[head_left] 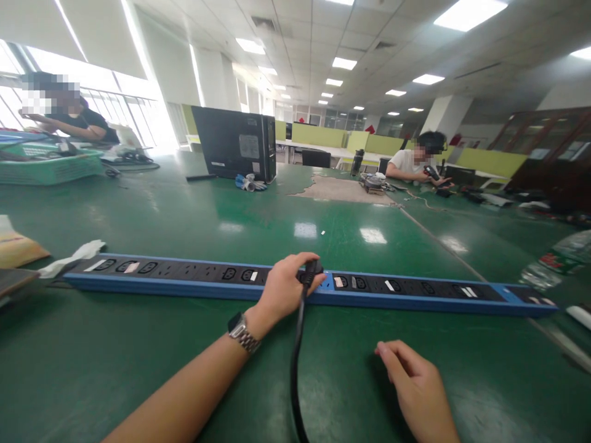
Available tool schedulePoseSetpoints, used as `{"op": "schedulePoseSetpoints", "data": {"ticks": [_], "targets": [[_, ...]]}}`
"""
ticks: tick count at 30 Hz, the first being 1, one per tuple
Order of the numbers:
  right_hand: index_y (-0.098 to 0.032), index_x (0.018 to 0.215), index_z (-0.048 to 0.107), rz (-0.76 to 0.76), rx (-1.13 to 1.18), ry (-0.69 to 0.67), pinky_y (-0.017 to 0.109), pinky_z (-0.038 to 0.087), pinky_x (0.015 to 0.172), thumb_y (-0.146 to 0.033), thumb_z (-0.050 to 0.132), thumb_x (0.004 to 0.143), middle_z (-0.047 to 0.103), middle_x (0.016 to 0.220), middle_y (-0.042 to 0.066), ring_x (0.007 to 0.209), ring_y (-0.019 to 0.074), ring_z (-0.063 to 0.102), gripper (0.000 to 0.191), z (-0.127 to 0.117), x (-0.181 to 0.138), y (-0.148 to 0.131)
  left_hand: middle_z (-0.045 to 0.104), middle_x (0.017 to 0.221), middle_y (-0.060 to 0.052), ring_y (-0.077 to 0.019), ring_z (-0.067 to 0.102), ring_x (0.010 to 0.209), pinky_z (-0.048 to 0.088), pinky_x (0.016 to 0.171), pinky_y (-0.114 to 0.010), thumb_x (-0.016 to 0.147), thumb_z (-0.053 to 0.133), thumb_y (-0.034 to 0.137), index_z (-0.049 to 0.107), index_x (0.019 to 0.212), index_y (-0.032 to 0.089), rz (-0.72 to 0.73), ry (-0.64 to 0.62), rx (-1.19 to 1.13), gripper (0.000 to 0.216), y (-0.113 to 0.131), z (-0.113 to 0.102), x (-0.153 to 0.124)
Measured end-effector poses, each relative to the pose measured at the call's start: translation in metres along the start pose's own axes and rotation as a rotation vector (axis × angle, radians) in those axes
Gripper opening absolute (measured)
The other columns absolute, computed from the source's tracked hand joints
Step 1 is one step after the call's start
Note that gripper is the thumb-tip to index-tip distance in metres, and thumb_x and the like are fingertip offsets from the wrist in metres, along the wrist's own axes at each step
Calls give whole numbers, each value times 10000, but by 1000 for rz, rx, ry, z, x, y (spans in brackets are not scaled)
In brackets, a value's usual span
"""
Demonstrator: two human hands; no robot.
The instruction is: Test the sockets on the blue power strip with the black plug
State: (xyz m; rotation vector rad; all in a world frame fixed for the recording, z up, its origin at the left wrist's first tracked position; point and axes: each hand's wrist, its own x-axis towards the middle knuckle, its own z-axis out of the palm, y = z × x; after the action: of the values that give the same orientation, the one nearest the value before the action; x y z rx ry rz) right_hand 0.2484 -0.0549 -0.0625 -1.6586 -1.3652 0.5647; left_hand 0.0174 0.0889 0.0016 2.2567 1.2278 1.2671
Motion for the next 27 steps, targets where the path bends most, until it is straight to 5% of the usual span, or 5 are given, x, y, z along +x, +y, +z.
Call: {"op": "schedulePoseSetpoints", "data": {"ticks": [4,11,16,20,27], "targets": [[-171,689,689,8,1,38,204,387,512,-569,513,875,487,556,-2,542,128,467,473,-1,-1,-4,720,955,-49,-232,655,922,497,868,-376,823,685,389,660,1077,241,73,-111,219,295,7,29,2],[-180,630,667,-14,-25,12,194,390,493,-566,536,856,519,543,3,517,124,484,467,-2,0,-3,711,1101,-55,-237,624,1048,444,953,-392,872,629,361,610,1175,230,94,-168,315,330,-1,23,-6],[-185,652,678,-21,-40,10,189,405,523,-569,536,857,535,556,1,535,124,498,458,0,-2,-7,586,1355,-105,-286,529,1239,346,1078,-460,791,690,512,384,1424,227,201,-298,318,758,0,24,-9],[-185,657,688,-19,-57,6,190,402,512,-579,535,853,535,548,1,529,125,499,466,0,-2,-7,600,1334,-111,-275,530,1243,331,1085,-457,788,704,485,235,1498,213,182,-252,340,894,-1,28,-13],[-181,698,698,4,-24,36,209,391,491,-572,555,844,532,557,3,512,127,477,441,-2,-3,-4,647,1267,-113,-279,561,1207,315,1092,-470,803,684,430,443,1365,209,117,-183,354,651,-2,32,-15]]}}
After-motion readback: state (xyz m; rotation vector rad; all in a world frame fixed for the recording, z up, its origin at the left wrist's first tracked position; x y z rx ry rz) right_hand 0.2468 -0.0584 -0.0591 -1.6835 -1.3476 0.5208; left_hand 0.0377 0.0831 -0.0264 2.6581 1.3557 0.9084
